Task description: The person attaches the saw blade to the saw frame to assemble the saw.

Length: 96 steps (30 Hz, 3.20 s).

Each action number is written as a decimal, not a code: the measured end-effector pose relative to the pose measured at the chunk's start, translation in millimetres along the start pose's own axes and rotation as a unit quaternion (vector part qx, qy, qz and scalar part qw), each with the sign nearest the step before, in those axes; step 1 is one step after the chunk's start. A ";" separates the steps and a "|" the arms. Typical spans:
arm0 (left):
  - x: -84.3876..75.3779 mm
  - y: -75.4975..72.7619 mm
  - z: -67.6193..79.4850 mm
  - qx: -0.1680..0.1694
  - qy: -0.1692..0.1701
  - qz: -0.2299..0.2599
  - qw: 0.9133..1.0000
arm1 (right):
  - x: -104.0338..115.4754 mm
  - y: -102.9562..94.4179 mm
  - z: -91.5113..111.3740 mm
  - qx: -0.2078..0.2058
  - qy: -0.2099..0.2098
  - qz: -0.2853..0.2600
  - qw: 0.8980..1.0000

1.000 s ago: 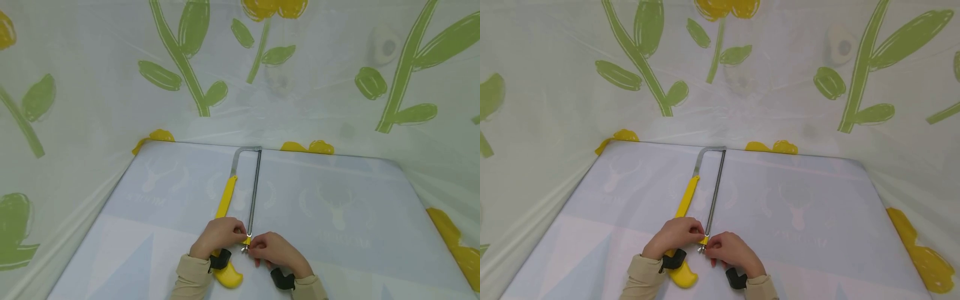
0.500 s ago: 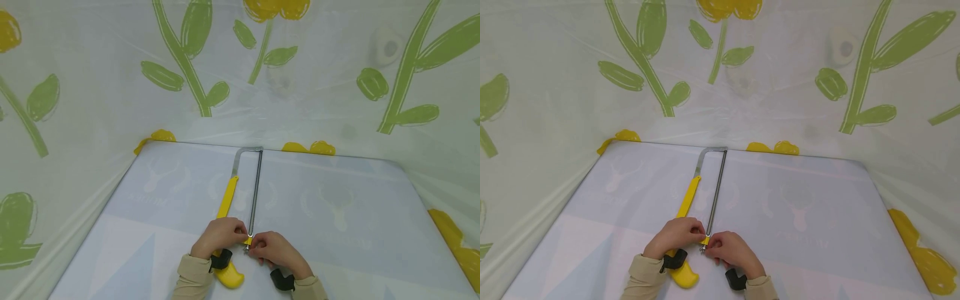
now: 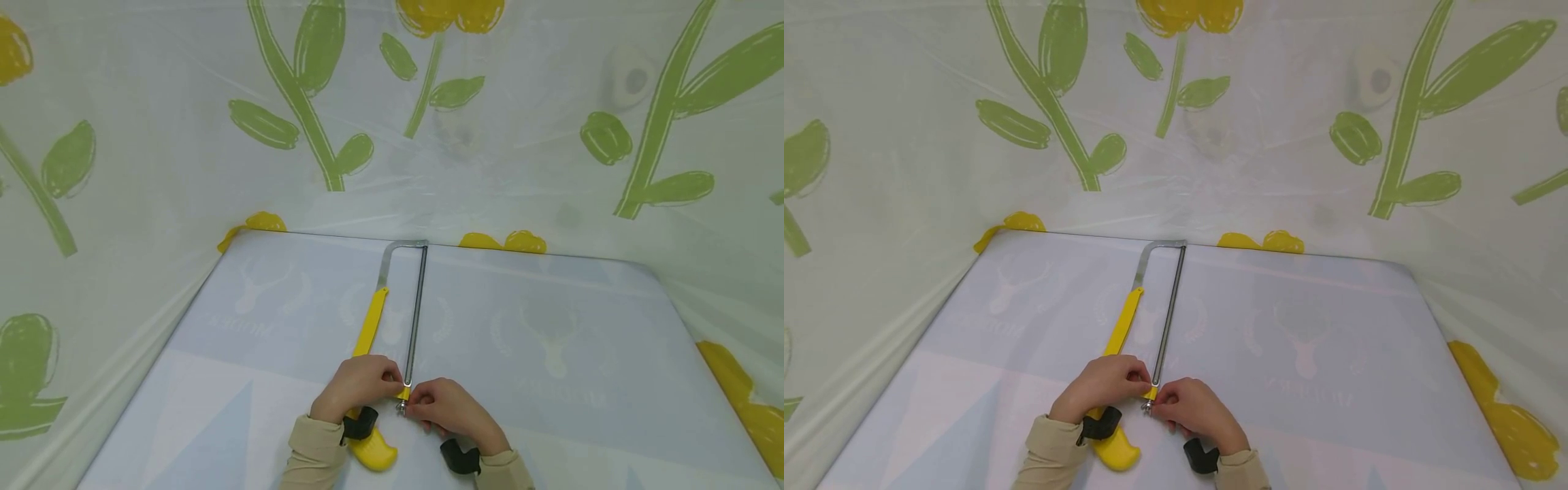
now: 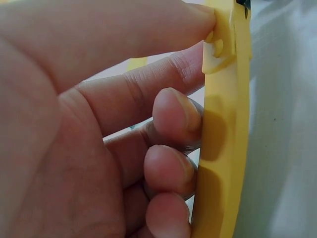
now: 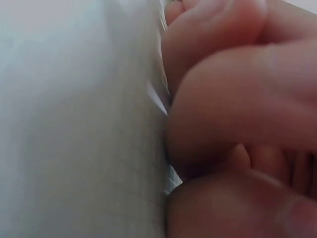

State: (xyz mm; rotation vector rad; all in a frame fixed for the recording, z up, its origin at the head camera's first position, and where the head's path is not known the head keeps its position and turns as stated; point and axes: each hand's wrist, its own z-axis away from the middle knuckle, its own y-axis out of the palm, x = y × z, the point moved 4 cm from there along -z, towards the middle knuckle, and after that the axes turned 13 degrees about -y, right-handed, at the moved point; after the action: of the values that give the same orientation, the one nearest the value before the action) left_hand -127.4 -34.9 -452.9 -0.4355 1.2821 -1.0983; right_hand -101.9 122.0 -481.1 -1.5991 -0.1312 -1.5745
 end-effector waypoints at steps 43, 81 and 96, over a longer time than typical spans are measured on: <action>4.3 2.8 -2.3 0.006 -0.011 -0.003 1.000 | 3.6 1.3 1.9 0.021 -0.005 -0.016 1.000; 2.1 2.8 -0.3 0.008 -0.013 0.002 1.000 | -1.5 2.2 3.5 0.009 0.012 -0.034 0.999; 1.2 1.8 1.9 0.006 -0.006 0.004 1.000 | 0.1 2.6 2.7 0.015 0.012 -0.030 0.999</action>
State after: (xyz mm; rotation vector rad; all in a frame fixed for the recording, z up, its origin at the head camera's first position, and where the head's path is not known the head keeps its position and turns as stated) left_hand -125.0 -35.6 -454.4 -0.4265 1.2654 -1.0958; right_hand -98.2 122.0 -481.8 -1.5649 -0.1908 -1.6288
